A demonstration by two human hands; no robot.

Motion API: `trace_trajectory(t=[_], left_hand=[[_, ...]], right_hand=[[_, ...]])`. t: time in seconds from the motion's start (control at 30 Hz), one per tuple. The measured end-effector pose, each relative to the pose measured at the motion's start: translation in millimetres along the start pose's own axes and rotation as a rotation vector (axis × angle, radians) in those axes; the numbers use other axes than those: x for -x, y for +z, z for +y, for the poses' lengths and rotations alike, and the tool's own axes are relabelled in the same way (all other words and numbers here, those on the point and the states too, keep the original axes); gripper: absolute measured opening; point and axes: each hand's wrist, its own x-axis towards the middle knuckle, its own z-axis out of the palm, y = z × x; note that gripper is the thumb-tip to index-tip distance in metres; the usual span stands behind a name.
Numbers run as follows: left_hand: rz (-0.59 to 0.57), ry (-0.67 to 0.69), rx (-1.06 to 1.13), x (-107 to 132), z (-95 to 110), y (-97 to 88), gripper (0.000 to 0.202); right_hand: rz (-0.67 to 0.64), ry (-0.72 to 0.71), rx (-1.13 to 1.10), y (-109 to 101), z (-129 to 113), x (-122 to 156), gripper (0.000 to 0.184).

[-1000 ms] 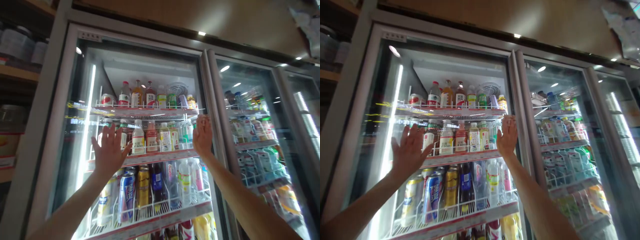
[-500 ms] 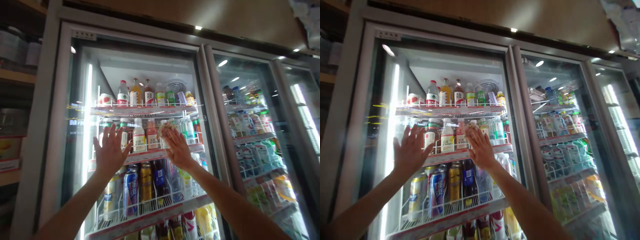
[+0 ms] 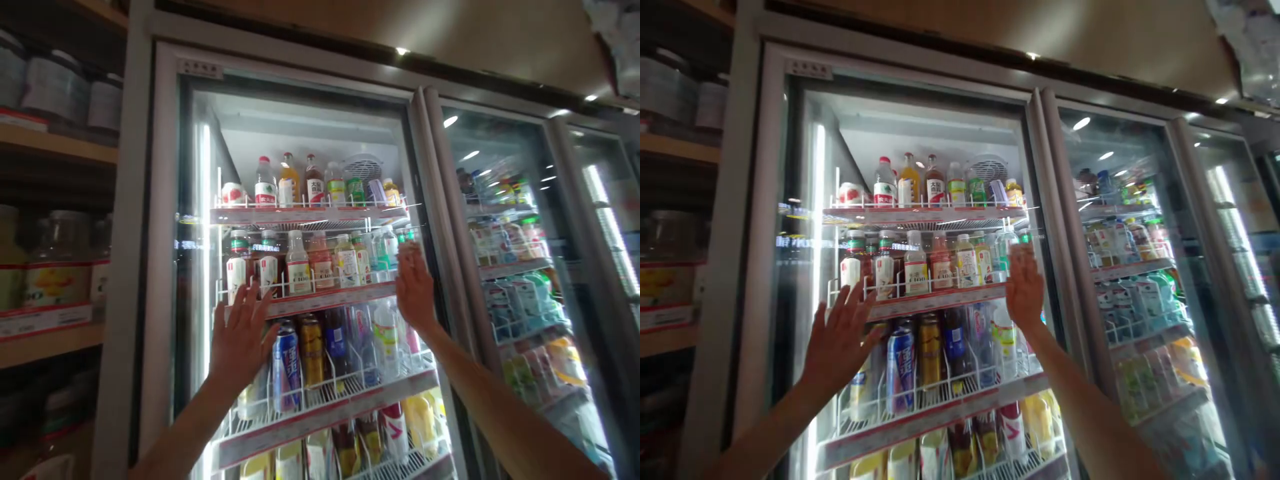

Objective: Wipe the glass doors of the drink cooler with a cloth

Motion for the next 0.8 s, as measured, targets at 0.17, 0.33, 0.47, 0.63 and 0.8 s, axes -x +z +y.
trace_trajectory(t=[0.17,0.33,0.47,0.63,0.8], left_hand=[[0.036,-0.032,0.035,16.4,8.4,0.3,0.068],[0.03,-0.05,0.059,32.1,15.9,4.0,0.068],[0.028,-0.066,0.062,42.8,22.1,7.5,0.07],[0.039,-0.144,0.063,46.1,32.4,7.8,0.071],[0.005,-0.148,0.054,57.1,38.6,5.6,0.067]], right_hand=[[-0.107,-0.12,-0.044,-0.5,-46.2,35.6,0.057],[-0.224,-0.233,-0.042,-7.7,-44.5,62.8,0.059],[0.024,0.044,0.036,-12.6,-10.9,50.9,0.061],[-0.286,-0.273,-0.108,-14.7,-53.5,88.0,0.062],[-0.116,-0.038,-0.01,-23.6,3.1,84.9,0.06]])
